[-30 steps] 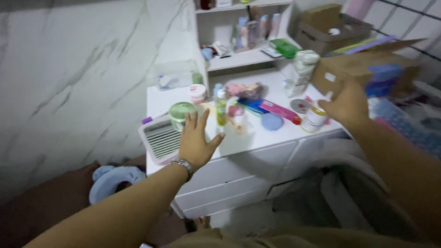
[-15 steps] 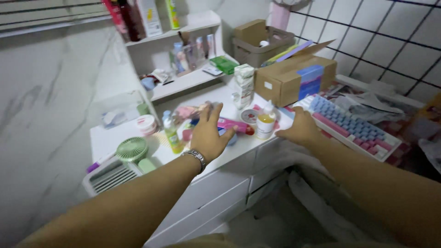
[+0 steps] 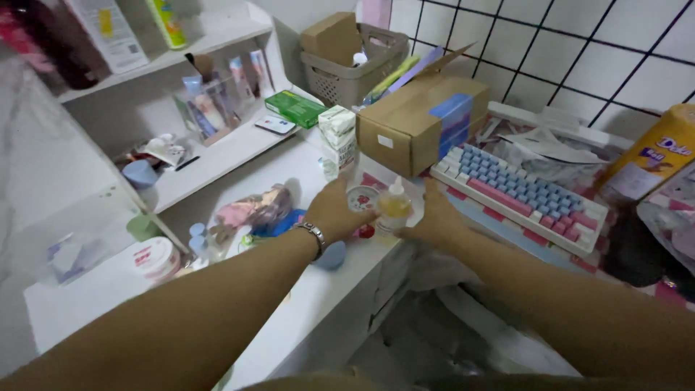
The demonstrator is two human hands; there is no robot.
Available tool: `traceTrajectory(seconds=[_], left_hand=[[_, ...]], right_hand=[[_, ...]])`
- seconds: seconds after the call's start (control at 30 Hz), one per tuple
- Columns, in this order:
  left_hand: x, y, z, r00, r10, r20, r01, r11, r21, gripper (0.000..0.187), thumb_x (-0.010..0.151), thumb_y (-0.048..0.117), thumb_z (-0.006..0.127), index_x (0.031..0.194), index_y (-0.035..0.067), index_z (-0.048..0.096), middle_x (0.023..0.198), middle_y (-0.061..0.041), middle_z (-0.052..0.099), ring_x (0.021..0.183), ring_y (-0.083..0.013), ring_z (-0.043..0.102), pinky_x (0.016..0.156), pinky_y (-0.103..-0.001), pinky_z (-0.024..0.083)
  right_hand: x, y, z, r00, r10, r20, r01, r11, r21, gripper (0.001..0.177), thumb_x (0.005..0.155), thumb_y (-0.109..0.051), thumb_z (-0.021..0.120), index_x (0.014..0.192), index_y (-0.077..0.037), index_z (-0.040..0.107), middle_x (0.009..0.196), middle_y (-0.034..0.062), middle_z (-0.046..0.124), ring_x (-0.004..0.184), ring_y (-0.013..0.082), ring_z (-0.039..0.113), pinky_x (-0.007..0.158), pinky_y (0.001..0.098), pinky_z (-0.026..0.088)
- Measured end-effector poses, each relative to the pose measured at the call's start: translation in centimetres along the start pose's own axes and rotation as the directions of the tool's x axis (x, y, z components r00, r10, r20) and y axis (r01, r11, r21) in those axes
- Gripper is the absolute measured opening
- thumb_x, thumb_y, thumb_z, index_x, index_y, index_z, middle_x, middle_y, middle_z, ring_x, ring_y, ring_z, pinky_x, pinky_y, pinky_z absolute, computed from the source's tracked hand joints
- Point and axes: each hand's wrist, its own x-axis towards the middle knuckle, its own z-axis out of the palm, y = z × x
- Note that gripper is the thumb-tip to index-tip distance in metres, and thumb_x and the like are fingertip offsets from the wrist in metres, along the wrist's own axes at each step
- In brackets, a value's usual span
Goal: Organizing skincare products, makeup brushes, and other personal items on a dresser and shelf.
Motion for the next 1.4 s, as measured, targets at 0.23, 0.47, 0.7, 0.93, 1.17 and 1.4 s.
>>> traceTrajectory(seconds=[0.23, 0.47, 0.7, 0.93, 1.17, 1.4], left_hand=[[1.1, -1.8, 0.2, 0.994, 0.108, 0.035, -0.105, 0.991, -0.089, 0.1, 0.063, 0.049, 0.089, 0.139, -0.001, 0.047, 0.127, -0.026, 0.063, 0.114, -0.0398, 0.064, 0.095, -0.046, 0.051], [1.4, -2.9, -0.3, 0.977, 0.105, 0.185, -0.082, 0.988, -0.131, 0.09, 0.067, 0.055, 0.083, 0.138, 0.006, 0.056, 0.127, -0.02, 0.069, 0.117, -0.0354, 0.067, 0.097, -0.042, 0.053], [1.3, -0.8, -2.3, 0.966, 0.127, 0.224, -0.108, 0.99, -0.094, 0.097, 0.063, 0.047, 0.085, 0.145, 0.006, 0.051, 0.131, -0.019, 0.068, 0.119, -0.0332, 0.067, 0.099, -0.039, 0.053], [-0.9, 3.5, -2.9, 0.97, 0.183, 0.162, -0.16, 0.976, -0.148, 0.109, 0.057, 0.045, 0.094, 0.146, 0.005, 0.046, 0.134, -0.018, 0.065, 0.12, -0.0294, 0.066, 0.101, -0.037, 0.052], [-6.3, 7.9, -3.9, 0.965, 0.181, 0.19, -0.158, 0.979, -0.132, 0.103, 0.057, 0.049, 0.093, 0.14, 0.008, 0.049, 0.126, -0.017, 0.07, 0.116, -0.0324, 0.069, 0.097, -0.04, 0.054], [-12.9, 11.5, -4.5, 0.99, 0.074, 0.118, -0.06, 0.991, -0.116, 0.106, 0.058, 0.045, 0.094, 0.143, 0.008, 0.041, 0.123, -0.018, 0.067, 0.113, -0.0331, 0.068, 0.095, -0.04, 0.053]], right_hand=[[1.0, -4.5, -0.2, 0.993, -0.002, 0.115, -0.005, 0.998, 0.055, 0.09, 0.059, -0.044, 0.092, 0.135, -0.01, 0.059, 0.127, 0.0173, 0.072, 0.117, 0.0356, 0.068, 0.098, 0.0441, 0.054], [1.8, -3.7, 1.5, 0.999, 0.042, -0.007, -0.043, 0.997, -0.056, 0.095, 0.058, -0.044, 0.094, 0.135, -0.006, 0.053, 0.121, 0.02, 0.069, 0.113, 0.0388, 0.066, 0.094, 0.0475, 0.054], [1.1, -4.4, -2.0, 1.0, 0.009, -0.009, -0.01, 1.0, -0.023, 0.108, 0.059, -0.046, 0.095, 0.144, -0.004, 0.043, 0.123, 0.0228, 0.067, 0.111, 0.0393, 0.066, 0.093, 0.0464, 0.054], [-2.7, -9.4, -7.4, 0.989, -0.109, -0.095, 0.112, 0.993, 0.028, 0.088, 0.059, -0.046, 0.094, 0.128, -0.008, 0.057, 0.116, 0.0197, 0.071, 0.109, 0.0383, 0.069, 0.09, 0.0462, 0.055], [-7.5, -11.7, -11.2, 0.969, -0.235, -0.07, 0.244, 0.954, 0.174, 0.077, 0.062, -0.045, 0.091, 0.123, -0.01, 0.063, 0.111, 0.0131, 0.077, 0.103, 0.0285, 0.075, 0.088, 0.0406, 0.057], [-13.2, -13.8, -13.1, 0.934, -0.355, -0.031, 0.344, 0.874, 0.342, 0.083, 0.059, -0.044, 0.092, 0.122, -0.002, 0.058, 0.109, 0.0141, 0.075, 0.1, 0.0227, 0.075, 0.084, 0.0358, 0.057]])
